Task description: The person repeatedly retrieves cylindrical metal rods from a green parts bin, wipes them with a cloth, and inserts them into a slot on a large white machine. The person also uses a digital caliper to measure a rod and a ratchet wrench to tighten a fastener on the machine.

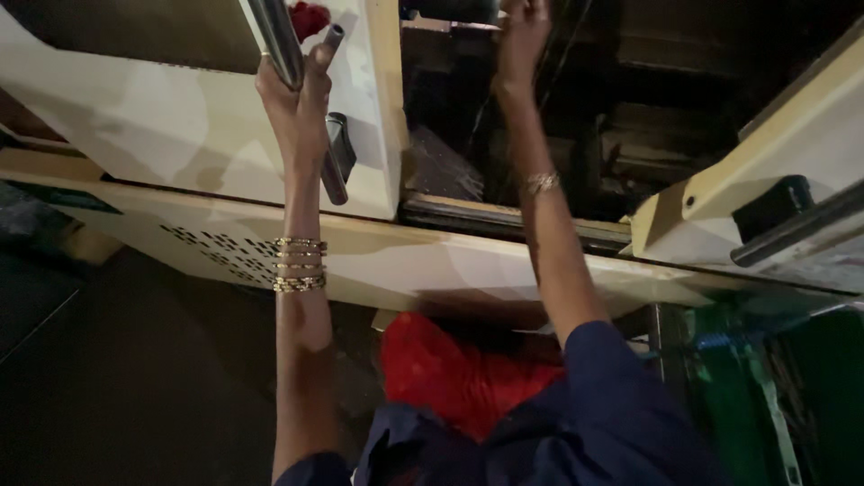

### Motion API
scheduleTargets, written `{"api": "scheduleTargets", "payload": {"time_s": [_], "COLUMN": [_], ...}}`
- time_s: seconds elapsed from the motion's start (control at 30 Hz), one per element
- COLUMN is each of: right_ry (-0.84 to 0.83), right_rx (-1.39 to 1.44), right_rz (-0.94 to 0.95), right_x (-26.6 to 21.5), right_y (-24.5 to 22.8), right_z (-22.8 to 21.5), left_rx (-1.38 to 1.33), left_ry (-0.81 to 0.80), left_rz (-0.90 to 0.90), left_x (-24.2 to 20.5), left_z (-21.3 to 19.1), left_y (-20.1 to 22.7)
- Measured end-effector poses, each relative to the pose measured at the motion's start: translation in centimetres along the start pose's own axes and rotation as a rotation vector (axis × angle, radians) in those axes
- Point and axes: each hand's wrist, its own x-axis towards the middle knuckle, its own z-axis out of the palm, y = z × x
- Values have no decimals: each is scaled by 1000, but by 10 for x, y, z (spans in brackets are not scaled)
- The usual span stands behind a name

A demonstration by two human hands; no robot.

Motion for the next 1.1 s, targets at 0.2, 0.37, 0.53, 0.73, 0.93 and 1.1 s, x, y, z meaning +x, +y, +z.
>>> {"api": "scheduleTargets", "payload": {"time_s": [0.2,0.37,0.53,0.73,0.93,1.1], "right_ry": [32,53,132,159,275,388], "right_rx": [50,207,189,301,277,318], "right_rz": [308,322,361,326,245,213], "right_x": [52,86,103,103,103,97], "right_y": [95,102,104,109,112,113], "right_z": [-46,-28,-14,-14,-5,7], "left_rx": [240,330,411,429,400,426], "left_ry": [73,99,119,123,163,144], "left_rz": [-4,-56,59,5,0,60], "left_x": [-4,-5,-4,-3,-3,-1], "left_z": [-1,0,2,1,-3,-7], "left_y": [2,6,10,13,13,9]}}
